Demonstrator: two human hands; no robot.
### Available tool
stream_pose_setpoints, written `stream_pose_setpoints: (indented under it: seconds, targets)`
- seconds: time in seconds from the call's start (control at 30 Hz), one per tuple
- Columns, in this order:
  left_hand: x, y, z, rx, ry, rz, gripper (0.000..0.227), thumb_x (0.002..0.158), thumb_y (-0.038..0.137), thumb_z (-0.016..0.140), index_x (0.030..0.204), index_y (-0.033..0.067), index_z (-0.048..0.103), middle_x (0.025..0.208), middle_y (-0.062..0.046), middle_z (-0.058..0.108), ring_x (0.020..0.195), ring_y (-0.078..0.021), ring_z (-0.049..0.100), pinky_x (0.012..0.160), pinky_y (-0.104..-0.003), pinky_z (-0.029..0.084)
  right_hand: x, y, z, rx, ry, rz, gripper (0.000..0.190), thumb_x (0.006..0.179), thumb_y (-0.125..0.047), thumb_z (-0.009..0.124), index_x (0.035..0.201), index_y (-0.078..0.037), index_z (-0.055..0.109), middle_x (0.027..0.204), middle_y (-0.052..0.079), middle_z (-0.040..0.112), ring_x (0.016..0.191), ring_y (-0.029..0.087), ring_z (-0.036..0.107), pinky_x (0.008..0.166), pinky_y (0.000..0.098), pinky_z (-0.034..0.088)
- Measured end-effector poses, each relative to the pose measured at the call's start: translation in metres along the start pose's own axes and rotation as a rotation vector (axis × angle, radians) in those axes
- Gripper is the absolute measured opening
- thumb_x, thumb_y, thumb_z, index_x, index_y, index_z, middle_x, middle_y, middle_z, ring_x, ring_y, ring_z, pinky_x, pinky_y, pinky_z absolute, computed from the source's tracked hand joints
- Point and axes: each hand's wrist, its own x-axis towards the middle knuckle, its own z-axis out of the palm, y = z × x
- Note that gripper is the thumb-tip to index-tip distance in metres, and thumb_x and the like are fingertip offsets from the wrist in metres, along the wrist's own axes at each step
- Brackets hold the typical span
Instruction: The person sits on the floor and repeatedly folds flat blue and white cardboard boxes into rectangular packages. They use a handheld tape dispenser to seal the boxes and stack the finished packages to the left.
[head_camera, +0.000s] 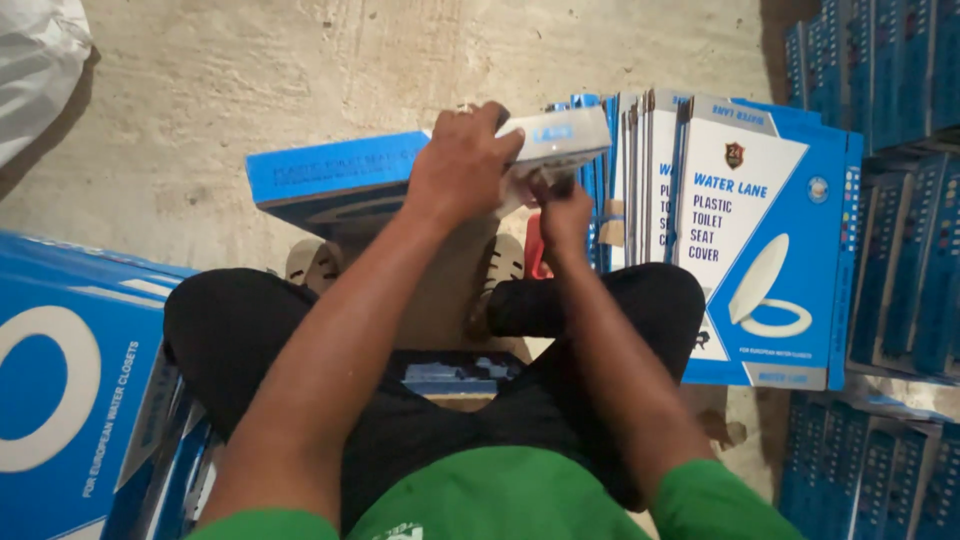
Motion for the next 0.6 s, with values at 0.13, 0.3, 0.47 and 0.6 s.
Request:
stream_pose_setpoints:
  seconds: [0.13,0.3,0.47,0.6]
  targets:
    - [-0.009,0.006,0.0,-0.006,-0.028,-0.036,0.024,0.08,0.02,0.074,0.103,0.0128,0.075,0.109,-0.017,0.063,0.095,-0.0367,0.063,0.086,-0.049,0.046,-0.001,0.024,-0.013,0.03,0.007,-0.054,0.065,0.079,-0.013,0.09,0.13,0.001,0.052,0.121,0.014,0.068,0.11,0.024,0.067,0.092,0.0362,0.056]
    - [0.004,0.001,-0.009,-0.02,-0.052,-0.035,0.016,0.079,0.02,0.075,0.093,0.0125,0.073,0.107,-0.016,0.063,0.099,-0.0357,0.064,0.089,-0.048,0.046,0.023,-0.027,-0.054,0.092,-0.105,-0.236,0.106,0.069,0.0,0.09,0.154,-0.005,0.027,0.152,0.018,0.044,0.144,0.03,0.045,0.118,0.0413,0.046]
    - [0.001,0.005,-0.001,-0.036,-0.009,-0.025,0.02,0.08,0.018,0.074,0.099,0.0118,0.074,0.11,-0.016,0.063,0.099,-0.0347,0.063,0.089,-0.048,0.044,0.026,-0.054,-0.039,0.008,-0.204,-0.298,0.107,0.067,0.001,0.091,0.156,-0.006,0.033,0.147,0.018,0.051,0.137,0.033,0.056,0.115,0.0424,0.053]
    - [-0.006,0.004,-0.003,-0.019,-0.021,-0.039,0.019,0.082,0.018,0.075,0.1,0.0126,0.074,0.111,-0.015,0.062,0.099,-0.0345,0.063,0.09,-0.047,0.044,0.024,-0.071,-0.036,-0.205,-0.207,-0.398,0.108,0.065,-0.001,0.094,0.154,-0.008,0.033,0.143,0.016,0.055,0.13,0.03,0.062,0.107,0.0393,0.059]
